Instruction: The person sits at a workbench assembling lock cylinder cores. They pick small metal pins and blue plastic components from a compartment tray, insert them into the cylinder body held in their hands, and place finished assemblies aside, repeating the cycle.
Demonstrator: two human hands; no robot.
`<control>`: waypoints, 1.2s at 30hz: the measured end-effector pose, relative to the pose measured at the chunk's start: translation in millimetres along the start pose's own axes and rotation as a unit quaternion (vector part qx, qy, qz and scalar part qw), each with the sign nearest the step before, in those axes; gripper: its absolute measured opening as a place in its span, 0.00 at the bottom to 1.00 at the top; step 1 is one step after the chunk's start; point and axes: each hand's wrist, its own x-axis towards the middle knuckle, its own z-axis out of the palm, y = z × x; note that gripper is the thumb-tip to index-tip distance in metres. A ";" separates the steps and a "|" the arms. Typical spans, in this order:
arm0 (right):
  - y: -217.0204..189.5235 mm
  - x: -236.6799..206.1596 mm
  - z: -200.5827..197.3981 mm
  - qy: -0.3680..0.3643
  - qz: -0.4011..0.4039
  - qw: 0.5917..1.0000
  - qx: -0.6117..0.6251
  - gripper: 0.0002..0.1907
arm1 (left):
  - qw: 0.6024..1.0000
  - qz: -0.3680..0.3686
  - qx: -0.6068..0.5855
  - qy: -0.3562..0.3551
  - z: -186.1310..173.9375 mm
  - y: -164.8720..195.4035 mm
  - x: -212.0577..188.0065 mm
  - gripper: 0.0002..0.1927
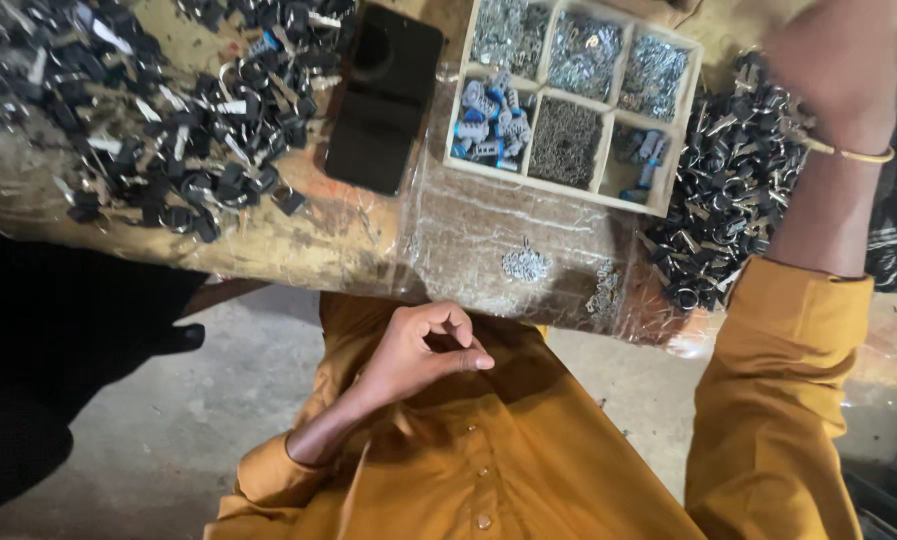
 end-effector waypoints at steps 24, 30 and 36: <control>-16.7 -226.2 33.3 0.156 0.015 0.986 0.063 0.02 | 0.848 0.227 0.473 -0.072 -0.7 109.0 122.2 0.08; -16.2 -238.8 13.7 0.135 0.173 0.925 0.312 0.09 | 0.740 0.237 0.618 -0.118 42.9 88.5 202.5 0.07; -45.6 -240.2 20.4 0.058 0.126 0.982 0.129 0.16 | 0.695 0.309 0.644 -0.083 71.3 55.9 267.1 0.07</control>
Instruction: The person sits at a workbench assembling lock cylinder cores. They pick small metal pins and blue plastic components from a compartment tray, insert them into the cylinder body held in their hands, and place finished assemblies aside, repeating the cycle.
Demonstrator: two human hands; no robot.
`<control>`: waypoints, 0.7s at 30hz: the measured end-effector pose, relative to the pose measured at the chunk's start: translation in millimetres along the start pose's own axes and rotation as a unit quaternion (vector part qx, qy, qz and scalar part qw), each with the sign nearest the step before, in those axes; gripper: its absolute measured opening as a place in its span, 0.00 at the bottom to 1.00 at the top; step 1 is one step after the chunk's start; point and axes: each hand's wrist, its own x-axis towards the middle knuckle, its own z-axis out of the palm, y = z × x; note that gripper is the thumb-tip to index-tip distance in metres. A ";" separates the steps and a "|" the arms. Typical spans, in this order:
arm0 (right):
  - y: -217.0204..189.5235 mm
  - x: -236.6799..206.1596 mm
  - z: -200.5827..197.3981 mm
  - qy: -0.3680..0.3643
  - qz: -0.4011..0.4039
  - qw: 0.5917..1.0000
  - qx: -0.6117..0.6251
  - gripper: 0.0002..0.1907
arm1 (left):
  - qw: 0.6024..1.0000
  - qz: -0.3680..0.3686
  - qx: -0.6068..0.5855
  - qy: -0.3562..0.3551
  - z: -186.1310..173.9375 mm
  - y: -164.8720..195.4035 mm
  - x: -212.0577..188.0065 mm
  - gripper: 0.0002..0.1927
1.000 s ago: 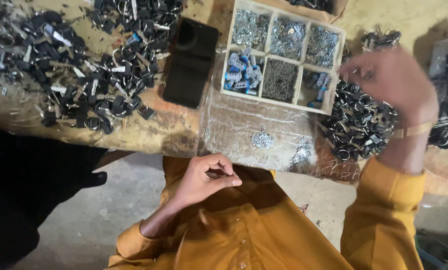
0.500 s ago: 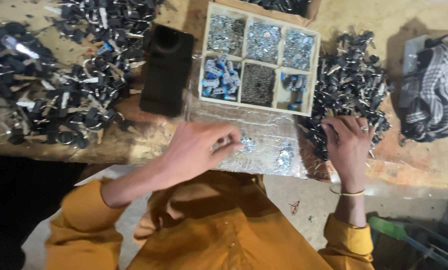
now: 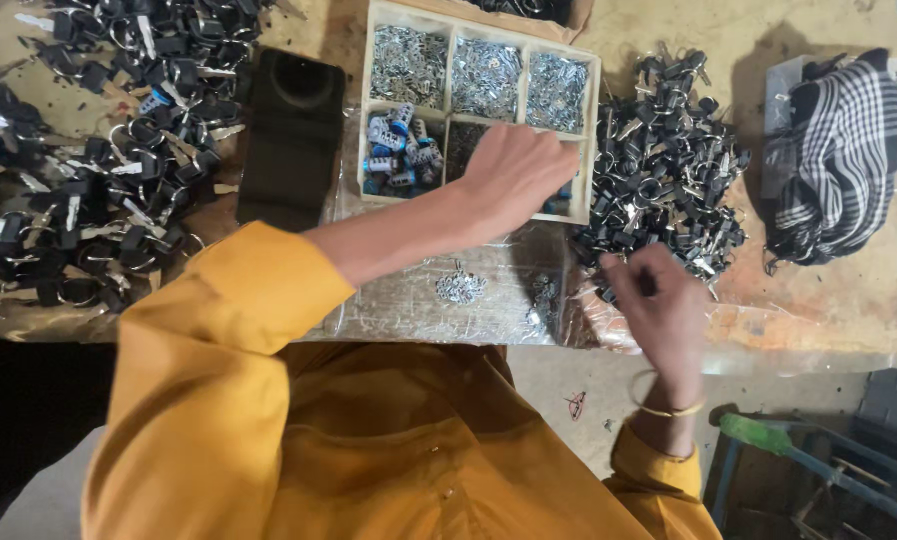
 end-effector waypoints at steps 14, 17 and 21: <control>-40.8 2.8 50.1 0.018 -0.158 0.987 -0.014 0.10 | 0.997 -0.047 -0.059 0.005 2.7 -21.0 0.5 0.09; -51.0 7.1 42.0 0.022 -0.163 0.986 -0.040 0.09 | 0.980 -0.040 -0.175 0.091 -28.4 -28.5 -24.3 0.09; -62.4 27.4 34.8 -0.018 -0.152 0.988 -0.008 0.08 | 0.941 -0.069 -0.308 0.121 -69.2 -37.3 -63.4 0.10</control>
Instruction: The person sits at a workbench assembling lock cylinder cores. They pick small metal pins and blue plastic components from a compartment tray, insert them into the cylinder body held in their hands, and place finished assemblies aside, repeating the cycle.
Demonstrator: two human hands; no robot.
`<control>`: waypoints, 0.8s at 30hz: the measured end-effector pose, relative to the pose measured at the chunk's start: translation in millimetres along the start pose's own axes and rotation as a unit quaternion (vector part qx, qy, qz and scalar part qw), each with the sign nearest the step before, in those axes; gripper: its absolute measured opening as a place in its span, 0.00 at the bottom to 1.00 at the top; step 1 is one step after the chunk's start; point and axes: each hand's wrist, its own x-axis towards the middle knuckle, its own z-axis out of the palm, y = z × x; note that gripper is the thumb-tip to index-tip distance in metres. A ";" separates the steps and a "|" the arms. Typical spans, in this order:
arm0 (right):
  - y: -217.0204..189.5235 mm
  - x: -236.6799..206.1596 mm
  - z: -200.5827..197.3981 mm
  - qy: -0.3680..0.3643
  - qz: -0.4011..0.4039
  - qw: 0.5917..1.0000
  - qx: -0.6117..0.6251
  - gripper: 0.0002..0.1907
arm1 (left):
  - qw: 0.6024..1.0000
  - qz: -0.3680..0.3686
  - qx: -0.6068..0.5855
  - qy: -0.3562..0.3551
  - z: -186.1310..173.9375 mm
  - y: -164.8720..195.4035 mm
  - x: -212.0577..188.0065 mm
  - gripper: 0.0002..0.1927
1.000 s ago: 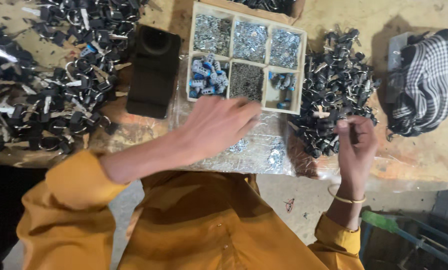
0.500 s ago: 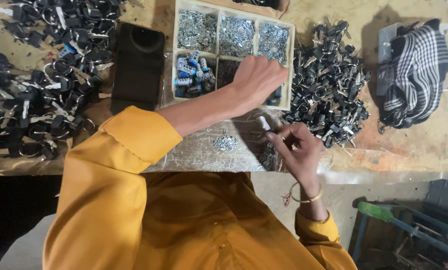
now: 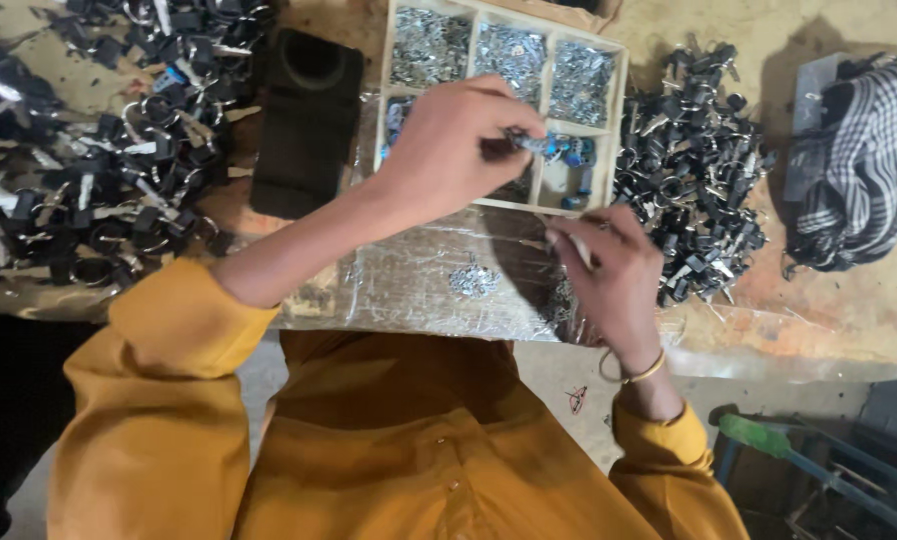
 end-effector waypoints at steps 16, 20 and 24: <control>-2.7 86.2 29.5 -0.041 -0.103 0.991 0.070 0.07 | 0.967 -0.157 -0.180 0.092 -6.8 -7.8 -46.1 0.12; 1.9 86.3 35.2 0.001 -0.080 0.985 0.150 0.06 | 0.965 -0.153 -0.186 0.101 -0.3 -11.4 -49.6 0.12; 2.0 84.4 42.1 -0.023 0.015 0.924 0.380 0.03 | 0.978 -0.133 -0.125 0.102 1.2 -11.7 -51.9 0.11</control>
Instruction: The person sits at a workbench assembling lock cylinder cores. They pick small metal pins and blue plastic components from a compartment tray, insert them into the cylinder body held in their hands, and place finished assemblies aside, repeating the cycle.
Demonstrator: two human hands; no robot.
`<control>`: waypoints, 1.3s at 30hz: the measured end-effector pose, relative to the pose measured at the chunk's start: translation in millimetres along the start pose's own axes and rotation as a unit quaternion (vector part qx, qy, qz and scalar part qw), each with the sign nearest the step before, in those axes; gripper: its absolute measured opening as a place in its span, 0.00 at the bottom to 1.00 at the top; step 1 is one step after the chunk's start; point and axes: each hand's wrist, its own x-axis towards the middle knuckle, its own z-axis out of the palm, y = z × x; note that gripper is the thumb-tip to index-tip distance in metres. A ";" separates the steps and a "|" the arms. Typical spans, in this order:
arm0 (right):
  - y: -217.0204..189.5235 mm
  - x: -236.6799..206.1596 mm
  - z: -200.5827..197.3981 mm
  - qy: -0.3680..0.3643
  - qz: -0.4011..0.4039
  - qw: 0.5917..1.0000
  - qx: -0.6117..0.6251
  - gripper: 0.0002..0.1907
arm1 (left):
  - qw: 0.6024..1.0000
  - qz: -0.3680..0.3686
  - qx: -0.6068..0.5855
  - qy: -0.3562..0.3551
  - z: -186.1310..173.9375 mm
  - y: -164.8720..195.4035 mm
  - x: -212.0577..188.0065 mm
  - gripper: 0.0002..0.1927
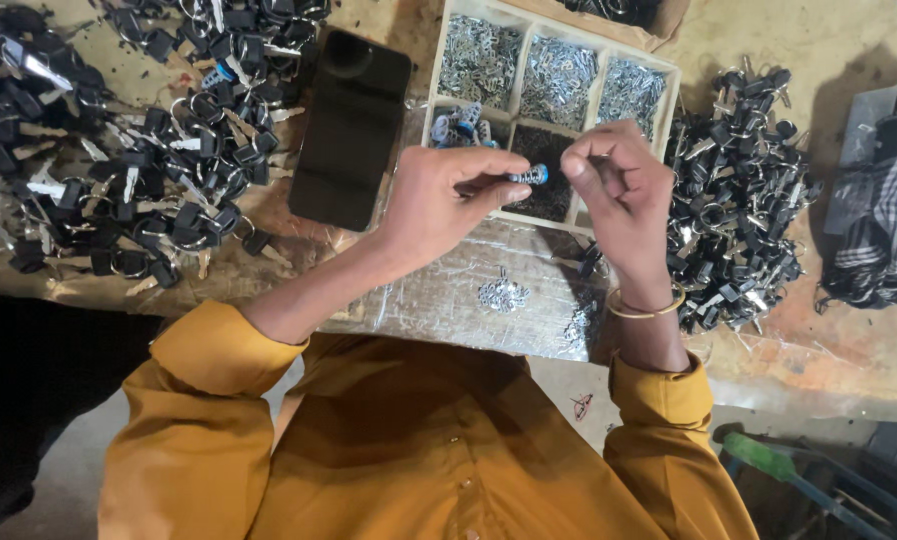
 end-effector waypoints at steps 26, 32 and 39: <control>-8.1 -10.2 17.2 -0.023 -0.043 0.998 -0.038 0.07 | 1.000 0.019 -0.005 0.007 -1.1 1.5 -0.6 0.10; -16.8 -11.1 14.6 -0.025 -0.084 0.990 -0.113 0.06 | 1.000 0.027 -0.001 0.008 0.2 -0.5 -0.9 0.10; -19.1 -12.5 12.0 -0.024 -0.091 0.984 -0.150 0.07 | 1.000 0.019 -0.005 0.003 1.4 -1.3 -2.3 0.10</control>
